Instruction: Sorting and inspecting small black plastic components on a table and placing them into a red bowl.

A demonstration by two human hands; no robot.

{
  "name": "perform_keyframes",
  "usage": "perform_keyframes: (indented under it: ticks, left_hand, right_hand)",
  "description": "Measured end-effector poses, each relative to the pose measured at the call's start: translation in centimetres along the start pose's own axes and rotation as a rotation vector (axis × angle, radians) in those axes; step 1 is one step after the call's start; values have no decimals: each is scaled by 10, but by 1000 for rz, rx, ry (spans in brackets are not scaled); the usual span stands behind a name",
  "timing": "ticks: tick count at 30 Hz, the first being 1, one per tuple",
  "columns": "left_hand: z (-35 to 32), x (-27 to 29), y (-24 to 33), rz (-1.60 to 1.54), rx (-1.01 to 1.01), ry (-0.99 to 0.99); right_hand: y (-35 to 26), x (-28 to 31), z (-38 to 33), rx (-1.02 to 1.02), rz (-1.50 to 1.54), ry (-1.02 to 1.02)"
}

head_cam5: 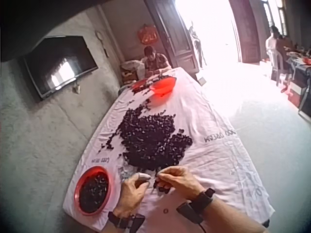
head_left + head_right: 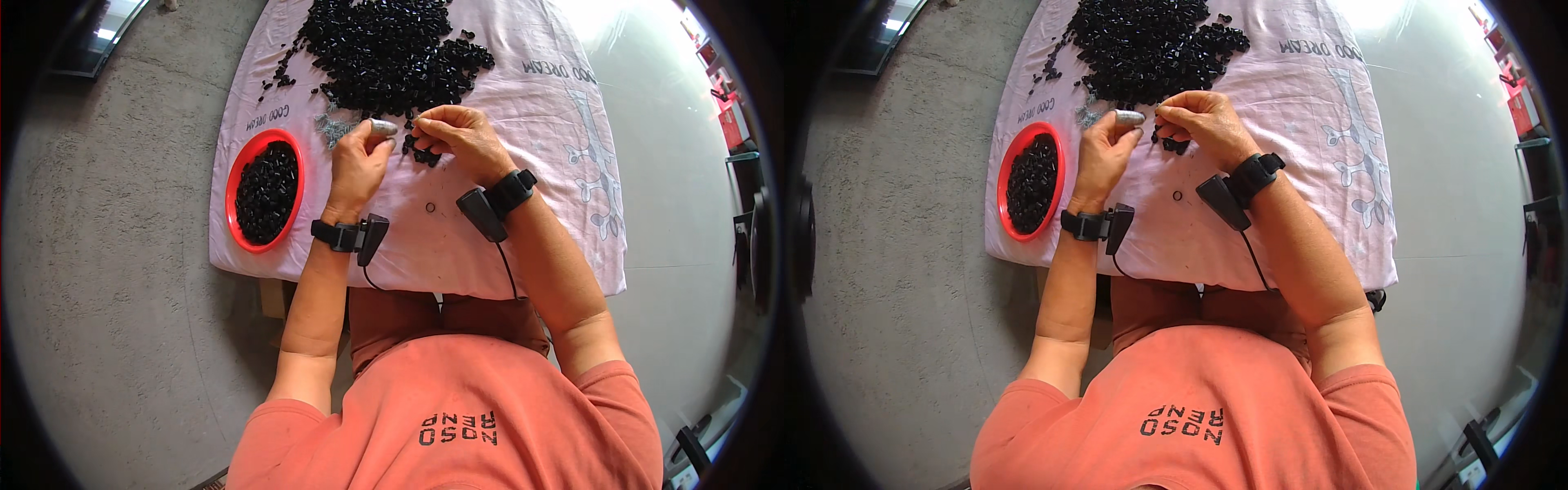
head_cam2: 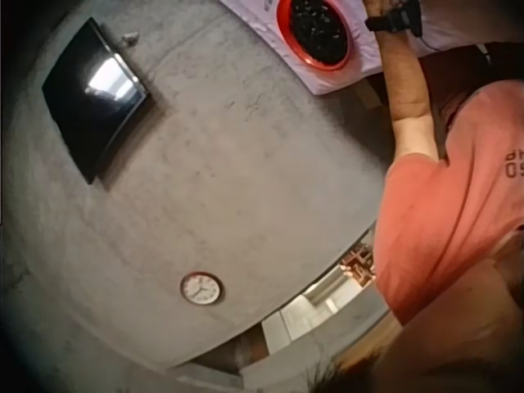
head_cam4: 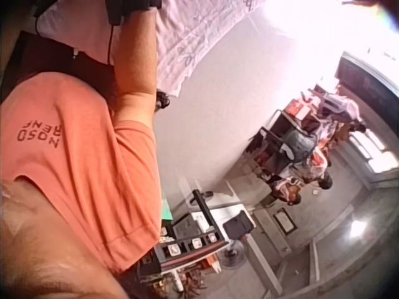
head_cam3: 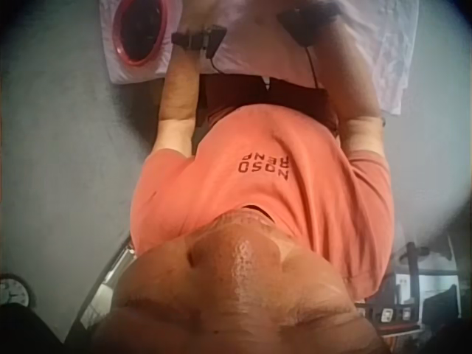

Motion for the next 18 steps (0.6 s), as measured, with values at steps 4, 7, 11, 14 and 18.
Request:
perform_keyframes:
  ticks: [4,7,11,14,18]
  left_hand:
    - [2,-4,29,-328,170,33]
    - [5,-6,34,-374,189,45]
    - [4,-11,30,-402,194,57]
    - [4,-13,29,-400,179,67]
    - [5,-14,34,-398,178,79]
  right_hand:
    - [-1,-3,-3,23,-48,-35]
    - [-2,-5,-3,31,-78,-56]
    - [-3,-8,-5,22,-81,-68]
    - [-3,-8,-6,37,-53,-77]
    - [-5,-8,-6,29,-68,-71]
Point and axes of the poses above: each hand's wrist, its own z-axis towards the middle knuckle, its own x-axis out of the back of the hand, y = z × x, the point moved 4 cm from there along z, towards the middle knuckle, and after that the axes turned 10 degrees about y, right-handed, at the moved point
